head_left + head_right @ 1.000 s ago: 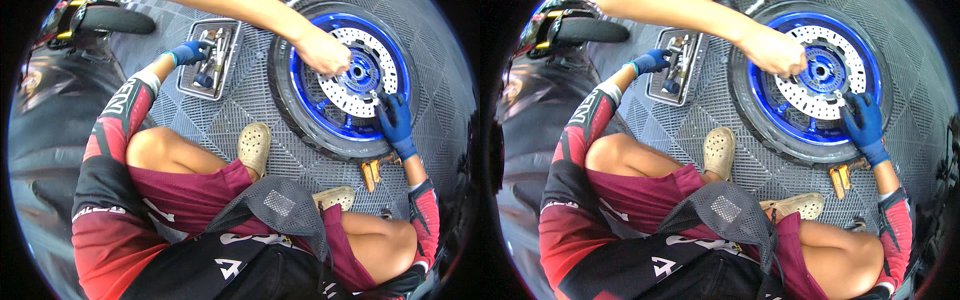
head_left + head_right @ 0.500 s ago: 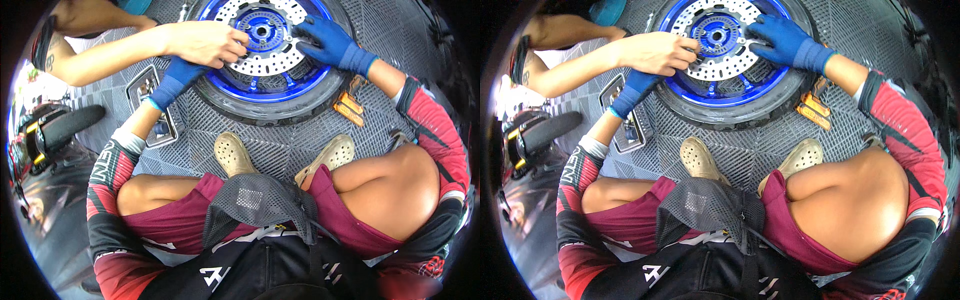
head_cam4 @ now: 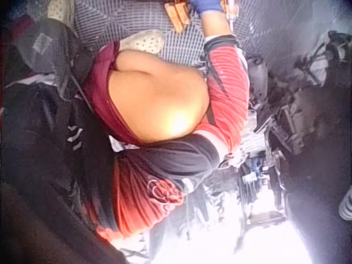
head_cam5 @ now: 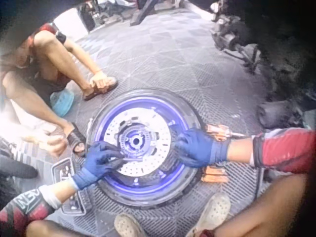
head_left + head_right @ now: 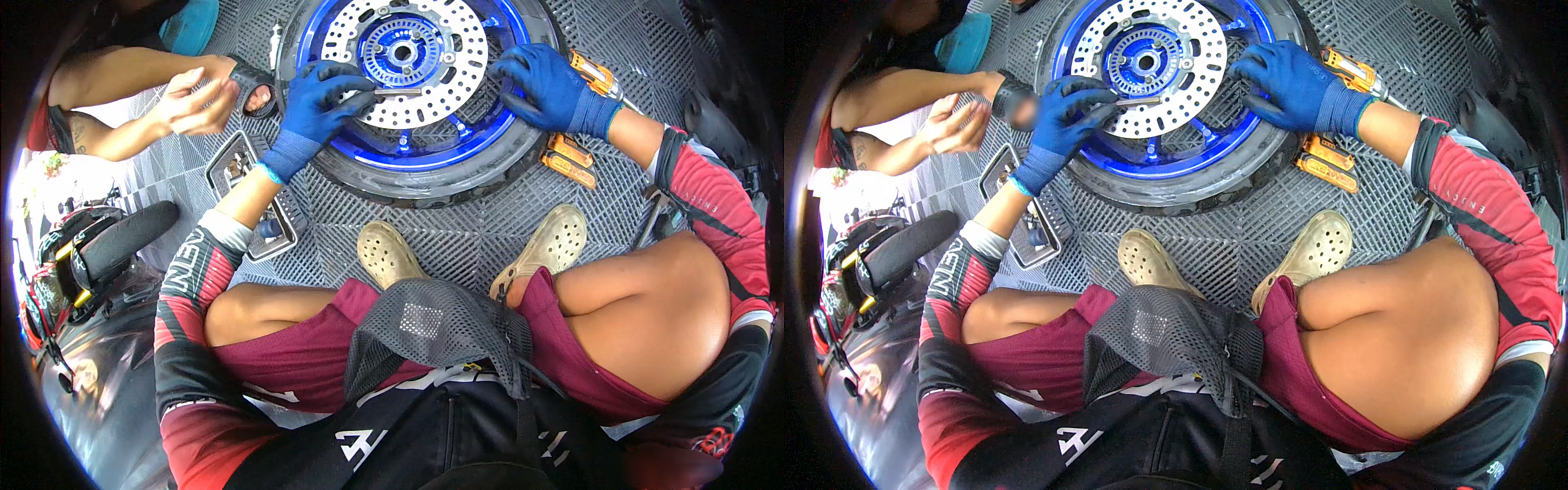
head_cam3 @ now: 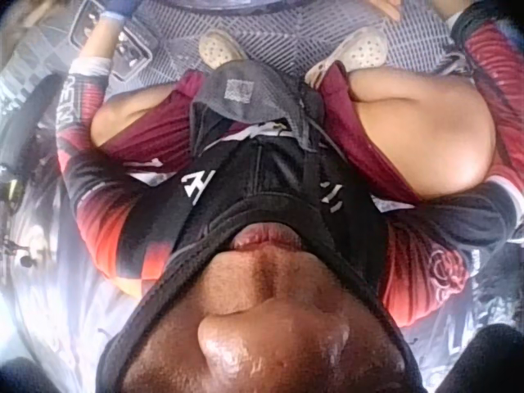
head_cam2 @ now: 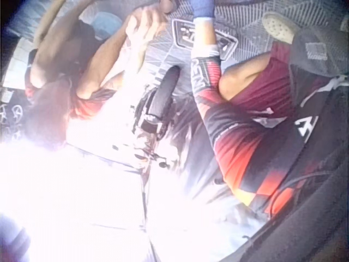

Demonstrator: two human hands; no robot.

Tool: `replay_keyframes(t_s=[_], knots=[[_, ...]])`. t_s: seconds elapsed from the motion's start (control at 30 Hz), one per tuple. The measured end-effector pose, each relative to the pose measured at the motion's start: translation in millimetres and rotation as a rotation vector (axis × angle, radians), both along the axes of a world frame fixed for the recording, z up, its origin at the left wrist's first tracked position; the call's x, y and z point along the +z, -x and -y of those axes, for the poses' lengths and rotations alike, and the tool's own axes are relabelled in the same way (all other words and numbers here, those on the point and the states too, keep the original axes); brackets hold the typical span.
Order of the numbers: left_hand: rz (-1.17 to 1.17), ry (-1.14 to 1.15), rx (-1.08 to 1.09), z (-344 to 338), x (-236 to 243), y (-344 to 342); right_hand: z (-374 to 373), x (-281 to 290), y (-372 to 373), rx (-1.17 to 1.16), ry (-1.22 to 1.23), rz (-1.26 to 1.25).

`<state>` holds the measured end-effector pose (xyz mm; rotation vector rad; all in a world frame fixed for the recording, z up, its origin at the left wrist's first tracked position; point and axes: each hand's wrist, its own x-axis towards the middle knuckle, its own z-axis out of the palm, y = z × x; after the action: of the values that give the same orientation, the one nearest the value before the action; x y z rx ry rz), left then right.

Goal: The person works on a motorcycle wheel on the ground. They use an impact driver and a hammer with a punch tool to remove and install components on the wheel hub and brake disc.

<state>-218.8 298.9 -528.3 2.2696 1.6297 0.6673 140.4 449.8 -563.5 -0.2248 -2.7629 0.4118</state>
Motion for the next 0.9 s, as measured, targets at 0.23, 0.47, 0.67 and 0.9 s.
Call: replay_keyframes(t_s=[0.23, 0.47, 0.67, 0.9], knots=[[-0.347, -0.069, -0.05, 2, 10, -7, -5, 9, 12, 0.102, 0.004, 0.068], [0.342, 0.517, 0.15, 9, 16, -6, 0, 19, 19, 0.028, 0.175, 0.079], [0.894, 0.732, -0.05, 16, 55, -47, 30, 103, 86, -0.109, 1.243, -0.102], [0.983, 0.654, -0.104, 6, 111, -39, 16, 125, 131, 0.026, 0.385, -0.167]])
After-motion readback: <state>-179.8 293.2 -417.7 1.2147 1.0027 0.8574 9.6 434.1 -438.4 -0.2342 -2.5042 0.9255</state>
